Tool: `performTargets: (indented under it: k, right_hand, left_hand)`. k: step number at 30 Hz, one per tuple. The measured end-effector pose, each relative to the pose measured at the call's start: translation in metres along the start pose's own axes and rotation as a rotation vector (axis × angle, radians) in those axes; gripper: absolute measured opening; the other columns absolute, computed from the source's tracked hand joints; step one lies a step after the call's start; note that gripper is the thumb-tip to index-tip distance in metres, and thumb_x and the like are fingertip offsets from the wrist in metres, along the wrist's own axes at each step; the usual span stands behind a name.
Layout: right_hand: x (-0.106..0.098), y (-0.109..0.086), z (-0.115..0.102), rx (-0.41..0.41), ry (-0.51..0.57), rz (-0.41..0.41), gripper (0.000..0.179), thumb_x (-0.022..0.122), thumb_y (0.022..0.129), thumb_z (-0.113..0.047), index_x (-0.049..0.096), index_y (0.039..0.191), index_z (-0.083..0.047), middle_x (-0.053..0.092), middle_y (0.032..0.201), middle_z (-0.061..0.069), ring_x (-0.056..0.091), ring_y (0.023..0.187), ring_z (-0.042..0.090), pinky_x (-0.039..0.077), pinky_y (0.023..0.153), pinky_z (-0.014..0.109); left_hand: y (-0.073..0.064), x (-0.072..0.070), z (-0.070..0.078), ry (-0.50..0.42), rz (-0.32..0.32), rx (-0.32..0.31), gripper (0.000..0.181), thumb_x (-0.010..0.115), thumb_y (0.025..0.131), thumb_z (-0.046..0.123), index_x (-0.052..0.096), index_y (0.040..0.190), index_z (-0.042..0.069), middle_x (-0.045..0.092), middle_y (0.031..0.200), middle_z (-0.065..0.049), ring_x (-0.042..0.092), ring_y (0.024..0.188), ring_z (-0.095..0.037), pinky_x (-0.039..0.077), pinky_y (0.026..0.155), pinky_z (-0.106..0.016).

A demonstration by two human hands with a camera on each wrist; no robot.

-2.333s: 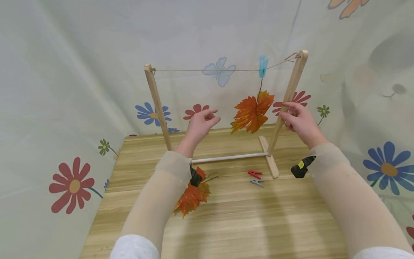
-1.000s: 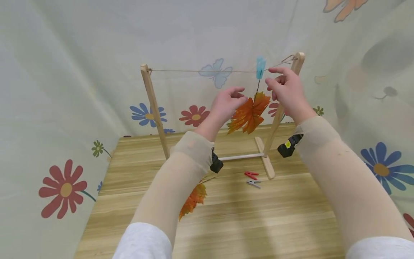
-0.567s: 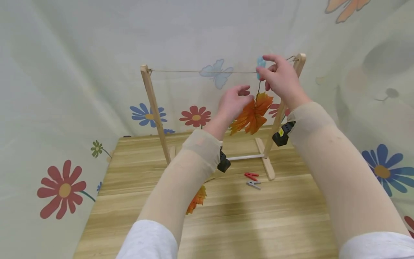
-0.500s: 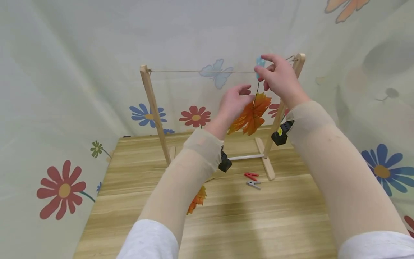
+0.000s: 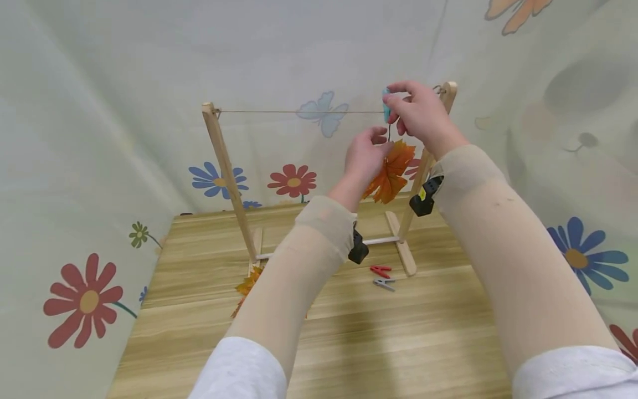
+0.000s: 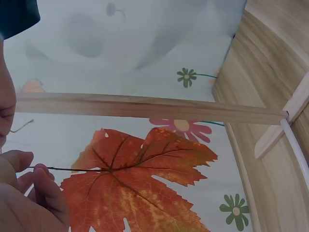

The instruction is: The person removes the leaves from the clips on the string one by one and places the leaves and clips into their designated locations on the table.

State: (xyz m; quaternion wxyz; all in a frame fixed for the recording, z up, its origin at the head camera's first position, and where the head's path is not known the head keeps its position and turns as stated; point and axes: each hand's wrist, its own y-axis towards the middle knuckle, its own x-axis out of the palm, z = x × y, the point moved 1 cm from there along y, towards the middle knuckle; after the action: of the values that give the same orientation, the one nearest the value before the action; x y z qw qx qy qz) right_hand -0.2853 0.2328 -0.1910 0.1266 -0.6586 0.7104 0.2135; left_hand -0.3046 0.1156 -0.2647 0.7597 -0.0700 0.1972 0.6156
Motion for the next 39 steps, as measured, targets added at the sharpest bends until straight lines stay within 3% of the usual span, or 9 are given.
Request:
performTargets:
  k: [9,15,23,32,39]
  right_hand:
    - [0.005,-0.001,-0.001,0.008,0.091,-0.018,0.049,0.054,0.094,-0.034,0.042,0.136,-0.013,0.058,0.084,0.009,0.047,0.055,0.017,0.037,0.050,0.022]
    - [0.007,-0.002,-0.001,0.019,0.118,-0.015,0.047,0.054,0.094,-0.034,0.042,0.132,-0.011,0.057,0.087,0.013,0.046,0.055,0.017,0.038,0.051,0.021]
    - [0.005,-0.004,0.002,-0.024,0.155,-0.032,0.038,0.055,0.091,-0.033,0.040,0.121,-0.014,0.053,0.079,0.010,0.044,0.055,0.017,0.038,0.051,0.021]
    - [0.005,-0.007,0.000,-0.094,0.147,0.039,0.021,0.053,0.094,-0.026,0.043,0.112,-0.021,0.051,0.083,0.012,0.046,0.057,0.019,0.043,0.055,0.022]
    - [0.008,-0.006,-0.004,-0.158,0.250,0.127,0.016,0.055,0.091,-0.022,0.048,0.106,-0.021,0.051,0.080,0.010,0.048,0.055,0.019,0.047,0.060,0.024]
  left_hand:
    - [0.004,-0.002,-0.008,0.005,0.017,0.026,0.027,0.060,0.093,0.023,0.062,0.119,0.016,0.065,0.107,0.001,0.059,0.095,-0.012,0.047,0.080,-0.023]
    - [0.005,-0.006,-0.013,0.064,0.014,0.057,0.023,0.057,0.094,0.023,0.064,0.115,0.016,0.065,0.105,0.002,0.058,0.093,-0.013,0.046,0.079,-0.023]
    - [0.003,-0.011,-0.014,0.105,0.020,0.081,0.019,0.055,0.096,0.023,0.067,0.108,0.017,0.066,0.102,0.004,0.057,0.092,-0.011,0.044,0.078,-0.023]
    - [0.003,-0.014,-0.011,0.128,0.019,0.083,0.020,0.054,0.096,0.023,0.068,0.110,0.019,0.066,0.104,0.006,0.057,0.097,-0.011,0.044,0.082,-0.022]
    - [0.002,-0.018,-0.014,0.149,0.035,0.076,0.020,0.054,0.096,0.024,0.068,0.110,0.020,0.066,0.104,0.006,0.057,0.098,-0.010,0.043,0.083,-0.022]
